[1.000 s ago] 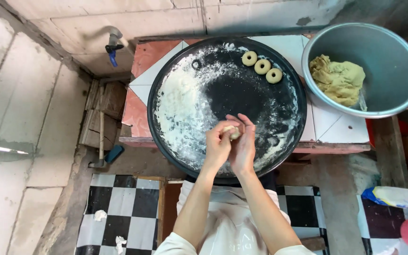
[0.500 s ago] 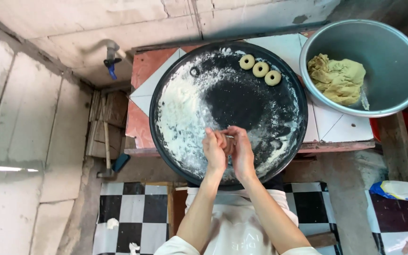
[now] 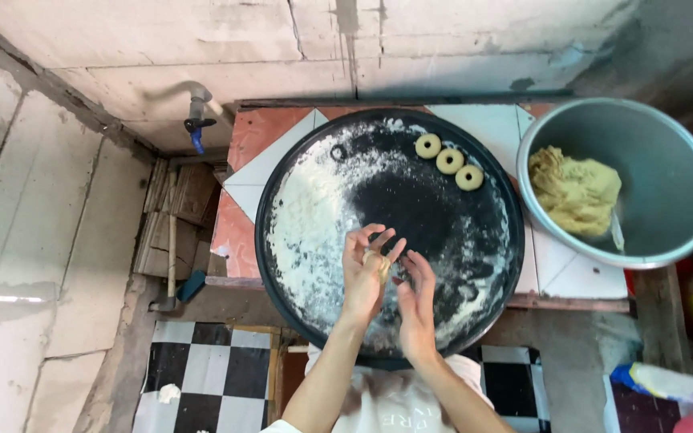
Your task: Shaping small pieces of dough into rings on a floured tray
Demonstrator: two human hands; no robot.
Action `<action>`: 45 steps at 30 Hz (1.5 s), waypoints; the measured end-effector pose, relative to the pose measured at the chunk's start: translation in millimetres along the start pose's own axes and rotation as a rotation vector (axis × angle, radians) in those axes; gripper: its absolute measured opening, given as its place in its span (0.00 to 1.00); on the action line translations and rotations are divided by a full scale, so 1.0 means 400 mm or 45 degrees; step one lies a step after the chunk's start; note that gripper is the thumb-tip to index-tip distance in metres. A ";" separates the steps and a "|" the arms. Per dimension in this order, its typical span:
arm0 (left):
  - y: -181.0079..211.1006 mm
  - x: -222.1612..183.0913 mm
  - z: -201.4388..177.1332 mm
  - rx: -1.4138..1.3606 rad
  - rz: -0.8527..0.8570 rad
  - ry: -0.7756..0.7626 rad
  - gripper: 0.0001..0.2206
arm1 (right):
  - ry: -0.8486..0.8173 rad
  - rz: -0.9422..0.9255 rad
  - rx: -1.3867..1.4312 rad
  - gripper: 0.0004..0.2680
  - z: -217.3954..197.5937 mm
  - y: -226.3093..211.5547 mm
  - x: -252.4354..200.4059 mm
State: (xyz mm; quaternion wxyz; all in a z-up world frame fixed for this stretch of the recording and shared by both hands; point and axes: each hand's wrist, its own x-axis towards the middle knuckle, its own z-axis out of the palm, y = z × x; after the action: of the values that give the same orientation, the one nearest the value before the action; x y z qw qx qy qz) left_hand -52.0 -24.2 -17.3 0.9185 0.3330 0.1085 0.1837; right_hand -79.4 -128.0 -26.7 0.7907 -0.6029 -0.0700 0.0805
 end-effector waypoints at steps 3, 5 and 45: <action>0.004 0.021 0.031 0.072 -0.015 0.005 0.15 | -0.210 -0.101 -0.314 0.24 -0.008 -0.056 0.035; 0.002 0.025 0.073 0.142 -0.234 0.075 0.10 | -0.447 -0.071 -0.572 0.27 -0.010 -0.081 0.076; 0.112 0.052 0.295 1.050 0.382 -0.688 0.58 | -0.383 -0.737 -0.288 0.45 -0.064 0.026 0.356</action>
State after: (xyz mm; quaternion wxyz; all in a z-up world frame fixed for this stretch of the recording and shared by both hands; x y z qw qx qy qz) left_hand -6.9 -51.2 99.4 0.6695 0.7151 -0.1182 0.1627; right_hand 64.6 -119.4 -41.7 0.6898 -0.6233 -0.3623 -0.0674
